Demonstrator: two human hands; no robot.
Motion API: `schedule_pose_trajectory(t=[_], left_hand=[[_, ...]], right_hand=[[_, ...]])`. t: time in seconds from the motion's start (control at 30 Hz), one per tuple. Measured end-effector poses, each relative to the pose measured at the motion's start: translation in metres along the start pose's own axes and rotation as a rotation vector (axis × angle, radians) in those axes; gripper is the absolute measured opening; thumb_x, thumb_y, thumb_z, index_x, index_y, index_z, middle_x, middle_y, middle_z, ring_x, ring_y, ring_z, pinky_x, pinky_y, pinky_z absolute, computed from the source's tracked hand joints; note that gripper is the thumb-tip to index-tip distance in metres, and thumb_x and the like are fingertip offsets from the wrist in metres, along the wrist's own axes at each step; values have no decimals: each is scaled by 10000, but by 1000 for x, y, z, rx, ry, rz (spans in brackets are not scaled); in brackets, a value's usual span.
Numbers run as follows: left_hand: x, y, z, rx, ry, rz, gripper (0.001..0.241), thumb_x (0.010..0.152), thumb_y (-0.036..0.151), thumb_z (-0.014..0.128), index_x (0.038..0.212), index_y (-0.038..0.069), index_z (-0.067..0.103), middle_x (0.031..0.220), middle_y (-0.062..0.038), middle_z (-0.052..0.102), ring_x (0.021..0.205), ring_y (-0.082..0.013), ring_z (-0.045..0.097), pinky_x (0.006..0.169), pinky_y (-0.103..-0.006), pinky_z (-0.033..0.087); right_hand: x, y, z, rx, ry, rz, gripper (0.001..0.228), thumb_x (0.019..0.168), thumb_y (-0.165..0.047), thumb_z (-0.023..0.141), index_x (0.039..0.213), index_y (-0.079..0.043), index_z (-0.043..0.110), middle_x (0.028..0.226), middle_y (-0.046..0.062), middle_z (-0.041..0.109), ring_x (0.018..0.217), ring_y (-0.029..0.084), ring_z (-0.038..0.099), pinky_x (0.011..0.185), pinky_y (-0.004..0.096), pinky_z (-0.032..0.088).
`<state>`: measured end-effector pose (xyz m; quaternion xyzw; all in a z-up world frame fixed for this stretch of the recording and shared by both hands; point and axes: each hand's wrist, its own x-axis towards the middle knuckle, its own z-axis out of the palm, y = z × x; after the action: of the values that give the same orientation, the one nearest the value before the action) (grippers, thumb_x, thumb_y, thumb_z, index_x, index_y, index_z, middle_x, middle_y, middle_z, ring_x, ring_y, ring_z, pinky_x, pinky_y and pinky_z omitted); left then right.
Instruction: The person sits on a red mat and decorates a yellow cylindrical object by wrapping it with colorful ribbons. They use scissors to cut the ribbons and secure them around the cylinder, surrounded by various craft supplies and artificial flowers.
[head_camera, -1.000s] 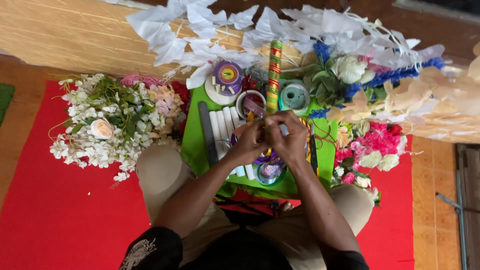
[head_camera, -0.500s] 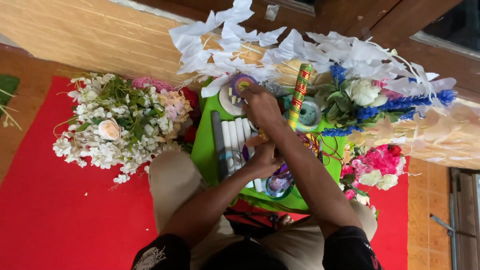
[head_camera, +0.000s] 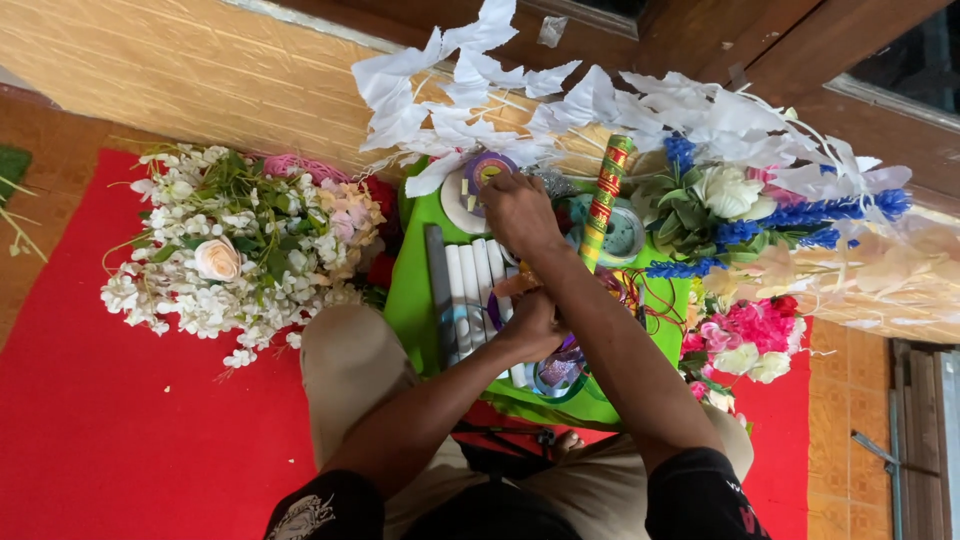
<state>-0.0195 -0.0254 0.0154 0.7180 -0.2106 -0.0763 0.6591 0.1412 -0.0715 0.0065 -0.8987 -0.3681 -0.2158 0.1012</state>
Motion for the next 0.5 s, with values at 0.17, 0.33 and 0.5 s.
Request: schedule_pose_trajectory(t=[0.17,0.33,0.5], left_hand=[[0,-27,9,27,-2,-32,156,911,6,539,783,85,497,570,-47,438,503,-198,468,590,-385,405],[-3,-33,11,42,-28,-35,70,949,9,543,891,47,534,626,-45,469,560,-218,538,624,-426,423],[-5,-53,23,35,11,-46,268,909,-16,547,1176,-37,567,832,-118,595,739,-323,624,700,-542,475]], right_hand=[[-2,6,16,-21,11,15,75,873,-205,685,904,-245,740,897,-31,644,884,226,695,832,391,506],[-1,7,9,99,3,83,45,852,-187,713,860,-227,733,859,-40,665,854,245,712,795,409,540],[5,5,2,153,-44,158,38,835,-203,694,859,-199,723,761,10,695,786,277,734,760,450,562]])
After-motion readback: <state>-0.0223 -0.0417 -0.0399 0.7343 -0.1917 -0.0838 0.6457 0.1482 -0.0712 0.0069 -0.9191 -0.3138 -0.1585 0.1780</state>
